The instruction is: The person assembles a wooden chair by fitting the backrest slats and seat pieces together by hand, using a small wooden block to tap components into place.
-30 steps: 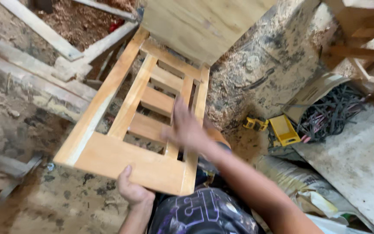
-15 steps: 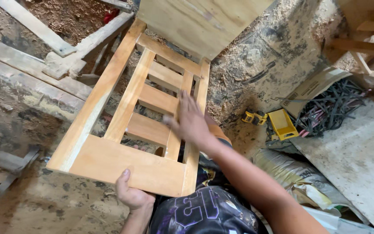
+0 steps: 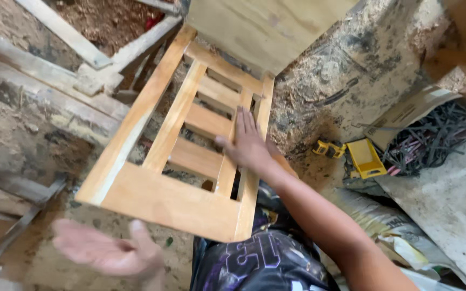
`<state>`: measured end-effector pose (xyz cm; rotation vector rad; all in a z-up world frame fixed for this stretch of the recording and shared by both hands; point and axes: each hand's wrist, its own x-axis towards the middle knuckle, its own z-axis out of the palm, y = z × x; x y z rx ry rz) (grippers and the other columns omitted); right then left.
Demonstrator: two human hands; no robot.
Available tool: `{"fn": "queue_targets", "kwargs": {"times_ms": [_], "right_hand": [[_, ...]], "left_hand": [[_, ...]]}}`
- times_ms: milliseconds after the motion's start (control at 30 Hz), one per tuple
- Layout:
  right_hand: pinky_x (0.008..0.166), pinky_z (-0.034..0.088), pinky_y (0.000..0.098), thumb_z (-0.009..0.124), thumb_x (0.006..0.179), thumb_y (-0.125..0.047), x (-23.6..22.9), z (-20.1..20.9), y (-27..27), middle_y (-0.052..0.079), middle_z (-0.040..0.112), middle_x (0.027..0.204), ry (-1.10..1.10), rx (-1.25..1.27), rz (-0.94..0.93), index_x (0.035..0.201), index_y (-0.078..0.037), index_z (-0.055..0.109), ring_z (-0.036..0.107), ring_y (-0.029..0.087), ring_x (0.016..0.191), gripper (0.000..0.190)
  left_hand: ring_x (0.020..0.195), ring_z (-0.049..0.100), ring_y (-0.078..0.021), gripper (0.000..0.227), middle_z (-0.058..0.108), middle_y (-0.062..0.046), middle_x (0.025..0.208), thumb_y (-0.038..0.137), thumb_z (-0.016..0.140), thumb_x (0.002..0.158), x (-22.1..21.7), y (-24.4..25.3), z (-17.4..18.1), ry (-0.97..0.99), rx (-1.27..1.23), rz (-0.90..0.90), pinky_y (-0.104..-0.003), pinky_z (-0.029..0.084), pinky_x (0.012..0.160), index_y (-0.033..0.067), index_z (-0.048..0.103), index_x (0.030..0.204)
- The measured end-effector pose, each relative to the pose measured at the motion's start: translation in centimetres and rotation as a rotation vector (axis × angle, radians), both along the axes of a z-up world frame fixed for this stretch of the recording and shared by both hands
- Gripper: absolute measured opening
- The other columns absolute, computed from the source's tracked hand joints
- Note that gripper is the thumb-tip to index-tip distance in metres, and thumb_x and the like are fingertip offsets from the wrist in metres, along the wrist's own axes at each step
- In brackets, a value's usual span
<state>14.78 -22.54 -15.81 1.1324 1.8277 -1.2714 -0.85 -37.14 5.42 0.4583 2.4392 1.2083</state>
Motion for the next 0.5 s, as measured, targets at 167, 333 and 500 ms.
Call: {"fn": "queue_targets", "kwargs": {"times_ms": [167, 333, 500], "right_hand": [[0.126, 0.004, 0.0452, 0.046, 0.095, -0.069, -0.6, 3.3, 0.8, 0.021, -0.002, 0.17, -0.049, -0.035, 0.068, 0.16, 0.002, -0.004, -0.004, 0.033, 0.158, 0.109], [0.126, 0.003, 0.045, 0.043, 0.095, -0.072, -2.3, -1.5, 3.4, 0.019, -0.004, 0.17, -0.107, -0.051, -0.065, 0.158, 0.002, -0.006, -0.004, 0.031, 0.158, 0.108], [0.129, 0.005, 0.0473, 0.047, 0.1, -0.068, 2.1, 4.6, -2.1, 0.024, 0.001, 0.17, 0.13, 0.033, 0.047, 0.161, 0.005, -0.001, -0.001, 0.034, 0.16, 0.106]], "left_hand": [[0.15, 0.045, -0.0344, 0.067, 0.049, -0.016, 0.156, 0.017, 0.073, 0.088, -4.7, 5.0, -1.0, 0.007, -0.422, -0.721, -0.048, 0.038, 0.125, 0.0062, 0.047, 0.149], [0.151, 0.016, -0.039, 0.076, 0.016, -0.019, 0.167, 0.041, 0.054, 0.095, -5.9, 10.3, -11.4, -0.181, -1.136, -1.24, -0.049, 0.017, 0.121, 0.0134, 0.025, 0.16], [0.155, -0.002, -0.0327, 0.076, 0.002, -0.009, 0.169, 0.055, 0.034, 0.1, -5.1, 11.2, -17.8, -0.025, -1.16, -1.46, -0.052, 0.003, 0.123, 0.0159, 0.014, 0.162]]}}
